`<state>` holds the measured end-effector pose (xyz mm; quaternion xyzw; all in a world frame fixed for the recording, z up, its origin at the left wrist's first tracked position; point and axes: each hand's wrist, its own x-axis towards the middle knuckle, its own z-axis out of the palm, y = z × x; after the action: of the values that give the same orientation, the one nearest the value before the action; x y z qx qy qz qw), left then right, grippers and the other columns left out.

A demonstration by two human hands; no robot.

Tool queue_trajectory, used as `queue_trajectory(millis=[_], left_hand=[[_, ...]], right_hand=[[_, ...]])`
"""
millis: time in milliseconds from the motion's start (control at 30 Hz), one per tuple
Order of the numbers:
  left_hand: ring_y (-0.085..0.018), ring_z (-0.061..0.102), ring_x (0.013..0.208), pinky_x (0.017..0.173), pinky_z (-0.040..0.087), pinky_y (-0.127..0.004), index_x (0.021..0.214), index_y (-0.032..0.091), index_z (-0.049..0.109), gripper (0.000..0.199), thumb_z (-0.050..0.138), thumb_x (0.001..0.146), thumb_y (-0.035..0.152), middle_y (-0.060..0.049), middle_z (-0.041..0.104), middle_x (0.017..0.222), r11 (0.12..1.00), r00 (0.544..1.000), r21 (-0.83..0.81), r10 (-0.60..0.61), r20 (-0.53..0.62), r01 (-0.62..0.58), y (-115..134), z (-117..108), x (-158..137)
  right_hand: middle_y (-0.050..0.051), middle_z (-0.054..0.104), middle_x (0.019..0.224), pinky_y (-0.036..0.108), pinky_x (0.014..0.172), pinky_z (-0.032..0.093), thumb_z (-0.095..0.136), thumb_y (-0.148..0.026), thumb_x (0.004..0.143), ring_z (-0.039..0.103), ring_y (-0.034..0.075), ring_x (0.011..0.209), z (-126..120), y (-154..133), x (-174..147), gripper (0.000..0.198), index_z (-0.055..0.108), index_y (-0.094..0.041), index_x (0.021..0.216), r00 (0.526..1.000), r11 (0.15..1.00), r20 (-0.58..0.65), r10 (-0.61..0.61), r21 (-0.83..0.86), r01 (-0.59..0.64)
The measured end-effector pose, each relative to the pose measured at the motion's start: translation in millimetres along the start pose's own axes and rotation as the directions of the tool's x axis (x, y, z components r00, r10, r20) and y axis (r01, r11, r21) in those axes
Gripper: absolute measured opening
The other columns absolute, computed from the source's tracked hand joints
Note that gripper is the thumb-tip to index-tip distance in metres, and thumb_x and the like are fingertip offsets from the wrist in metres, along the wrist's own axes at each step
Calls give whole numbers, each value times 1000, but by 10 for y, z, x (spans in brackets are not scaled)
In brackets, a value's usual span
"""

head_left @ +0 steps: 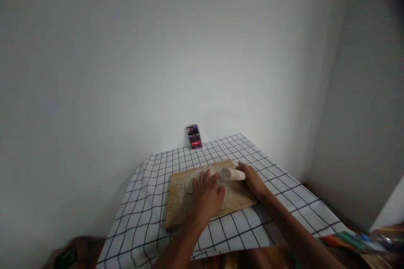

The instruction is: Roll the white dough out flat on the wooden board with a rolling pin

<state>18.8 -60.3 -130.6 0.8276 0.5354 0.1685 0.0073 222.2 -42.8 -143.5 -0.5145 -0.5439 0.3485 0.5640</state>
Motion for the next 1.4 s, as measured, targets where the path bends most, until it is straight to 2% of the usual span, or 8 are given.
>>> queue_trajectory(millis=[167,300,533,667,833,1067,1267,1400], left_hand=[[-42,37,158,127,26,-76,150,25,58,44,49,108,33,-12,50,166,991,991,26,133,-27,-132,-207,63,-52],[-43,44,152,125,31,-74,143,23,61,42,60,103,35,-14,57,160,980,980,-19,198,-1,-198,-287,-53,-35],[-27,65,114,107,53,-46,103,23,68,11,70,92,25,-6,72,116,941,949,-132,314,-7,-312,-409,-320,-49],[-36,59,132,116,44,-61,135,22,62,43,61,93,20,-14,65,139,992,988,18,128,-86,-127,-541,-228,-281],[-52,39,151,117,31,-79,157,22,50,57,51,104,44,-21,47,165,980,987,182,-55,-150,82,-630,-63,-533],[-37,42,154,125,36,-64,155,29,52,51,53,104,36,-10,49,167,996,998,71,55,2,-55,-685,-282,-437],[-28,44,154,133,25,-58,151,33,56,61,60,91,18,-2,51,167,963,943,-110,263,204,-245,-746,-483,-354],[-41,45,152,127,31,-67,153,25,54,58,62,97,39,-16,51,164,998,999,60,37,-20,-36,-665,-300,-468]], right_hand=[[0,49,54,35,66,40,42,-79,91,49,19,61,4,22,5,66,52,-24,56,1000,1000,27,5,-2,-5],[-1,49,54,34,64,39,45,-79,90,49,19,61,1,55,8,65,53,-24,57,999,1000,38,4,20,-5],[0,49,55,34,63,39,43,-80,90,48,19,62,-1,53,2,65,51,-25,57,998,1000,58,18,-1,-18],[-1,47,54,34,63,39,42,-78,91,47,19,61,4,54,9,64,50,-25,56,998,1000,55,22,-10,-22],[-1,47,54,34,64,39,45,-77,90,48,19,61,-2,28,0,63,52,-24,57,999,1000,43,26,-16,-25],[0,51,55,34,64,40,48,-78,89,50,19,62,-18,-20,-32,64,55,-23,57,998,998,25,51,-30,-50],[1,53,57,34,64,40,47,-78,88,52,20,62,-23,-2,-32,63,55,-23,57,999,998,11,46,-47,-45],[0,51,55,34,64,40,47,-78,89,50,19,61,-20,21,-18,63,53,-24,57,999,999,13,38,-37,-37]])
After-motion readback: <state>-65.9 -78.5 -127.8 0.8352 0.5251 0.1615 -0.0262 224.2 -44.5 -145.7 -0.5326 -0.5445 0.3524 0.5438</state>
